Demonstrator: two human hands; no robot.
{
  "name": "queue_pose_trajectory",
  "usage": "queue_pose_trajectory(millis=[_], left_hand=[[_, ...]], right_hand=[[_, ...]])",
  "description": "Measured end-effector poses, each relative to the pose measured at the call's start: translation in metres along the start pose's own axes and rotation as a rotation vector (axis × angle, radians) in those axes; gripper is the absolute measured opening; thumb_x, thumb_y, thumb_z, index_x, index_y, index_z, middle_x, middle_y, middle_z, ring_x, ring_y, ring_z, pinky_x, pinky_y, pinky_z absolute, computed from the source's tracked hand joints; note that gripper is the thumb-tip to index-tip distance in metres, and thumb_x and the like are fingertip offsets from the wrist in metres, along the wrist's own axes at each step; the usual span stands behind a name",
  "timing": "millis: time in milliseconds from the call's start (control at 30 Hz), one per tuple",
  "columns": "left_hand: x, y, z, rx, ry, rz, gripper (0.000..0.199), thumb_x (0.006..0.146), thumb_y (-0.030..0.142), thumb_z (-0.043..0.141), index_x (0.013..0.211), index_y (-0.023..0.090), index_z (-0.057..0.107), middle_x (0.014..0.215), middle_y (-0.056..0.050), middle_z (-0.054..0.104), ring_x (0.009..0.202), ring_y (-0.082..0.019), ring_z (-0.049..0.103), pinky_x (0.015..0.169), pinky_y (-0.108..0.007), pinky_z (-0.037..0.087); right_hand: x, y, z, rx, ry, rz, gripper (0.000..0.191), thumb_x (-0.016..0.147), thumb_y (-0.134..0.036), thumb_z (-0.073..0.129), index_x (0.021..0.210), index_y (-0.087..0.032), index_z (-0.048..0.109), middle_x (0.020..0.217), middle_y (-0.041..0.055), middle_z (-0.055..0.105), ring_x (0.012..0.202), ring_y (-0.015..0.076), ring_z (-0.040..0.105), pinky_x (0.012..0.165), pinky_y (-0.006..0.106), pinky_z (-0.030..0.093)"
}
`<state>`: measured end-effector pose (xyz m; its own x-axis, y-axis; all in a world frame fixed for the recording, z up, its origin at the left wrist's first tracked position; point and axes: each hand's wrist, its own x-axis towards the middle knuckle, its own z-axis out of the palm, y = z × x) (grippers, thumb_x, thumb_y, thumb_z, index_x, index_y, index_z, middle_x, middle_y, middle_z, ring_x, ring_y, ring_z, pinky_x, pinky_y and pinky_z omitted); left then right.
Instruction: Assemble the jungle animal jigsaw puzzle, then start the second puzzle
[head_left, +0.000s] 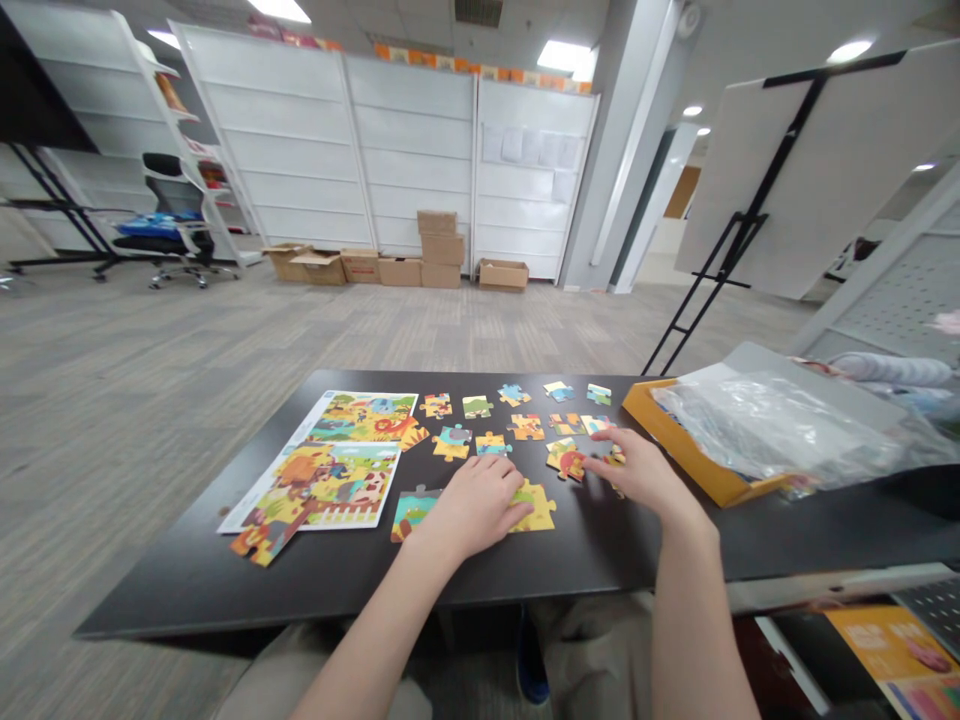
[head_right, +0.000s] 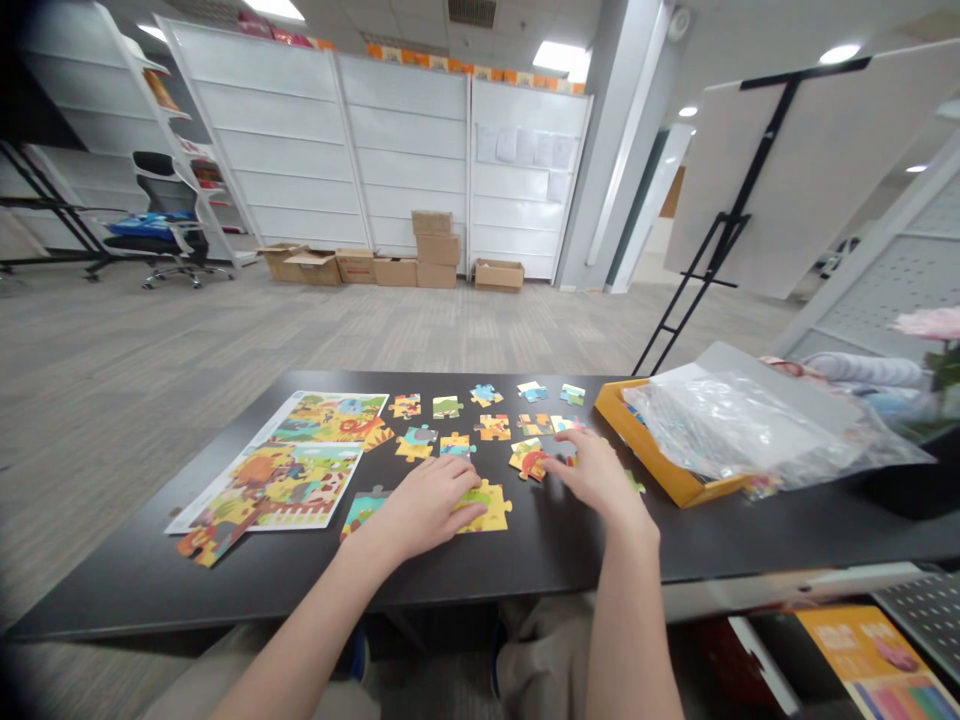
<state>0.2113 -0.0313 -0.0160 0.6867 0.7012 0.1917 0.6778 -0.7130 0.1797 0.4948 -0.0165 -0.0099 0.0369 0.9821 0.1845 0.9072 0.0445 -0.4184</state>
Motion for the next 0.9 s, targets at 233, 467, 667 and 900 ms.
queue_pose_trajectory(millis=[233,467,667,900], left_hand=[[0.003,0.002,-0.001,0.012,0.004,0.001,0.026,0.099,0.043,0.059,0.104,0.018,0.065,0.107,-0.009,0.068,0.110,-0.027,0.061,0.096,-0.040,0.048],[0.002,0.002,0.000,-0.006,0.026,0.012,0.026,0.099,0.042,0.059,0.103,0.018,0.066,0.107,-0.010,0.068,0.107,-0.026,0.062,0.094,-0.040,0.049],[0.000,0.001,-0.002,-0.017,0.000,0.008,0.026,0.099,0.041,0.060,0.106,0.018,0.066,0.109,-0.010,0.069,0.111,-0.027,0.061,0.096,-0.041,0.049],[-0.002,0.000,-0.003,-0.046,-0.011,0.005,0.030,0.096,0.045,0.064,0.107,0.017,0.067,0.112,-0.010,0.069,0.114,-0.028,0.061,0.099,-0.042,0.049]], right_hand=[[0.000,-0.037,0.010,-0.005,-0.170,0.000,0.022,0.071,-0.021,0.075,0.093,-0.020,0.073,0.093,0.0071,0.075,0.085,0.0229,0.067,0.074,0.030,0.048],[-0.003,-0.004,-0.002,-0.034,-0.046,0.077,0.019,0.075,-0.031,0.070,0.092,-0.023,0.073,0.086,0.0052,0.074,0.080,0.0216,0.067,0.065,0.028,0.045],[-0.003,0.053,-0.008,-0.159,0.077,0.320,0.026,0.073,-0.040,0.071,0.091,-0.022,0.076,0.089,0.0083,0.075,0.079,0.0249,0.071,0.062,0.030,0.047],[-0.002,0.027,-0.003,-0.083,0.124,0.183,0.039,0.077,-0.036,0.069,0.112,-0.019,0.073,0.106,0.0121,0.071,0.089,0.0257,0.070,0.078,0.034,0.053]])
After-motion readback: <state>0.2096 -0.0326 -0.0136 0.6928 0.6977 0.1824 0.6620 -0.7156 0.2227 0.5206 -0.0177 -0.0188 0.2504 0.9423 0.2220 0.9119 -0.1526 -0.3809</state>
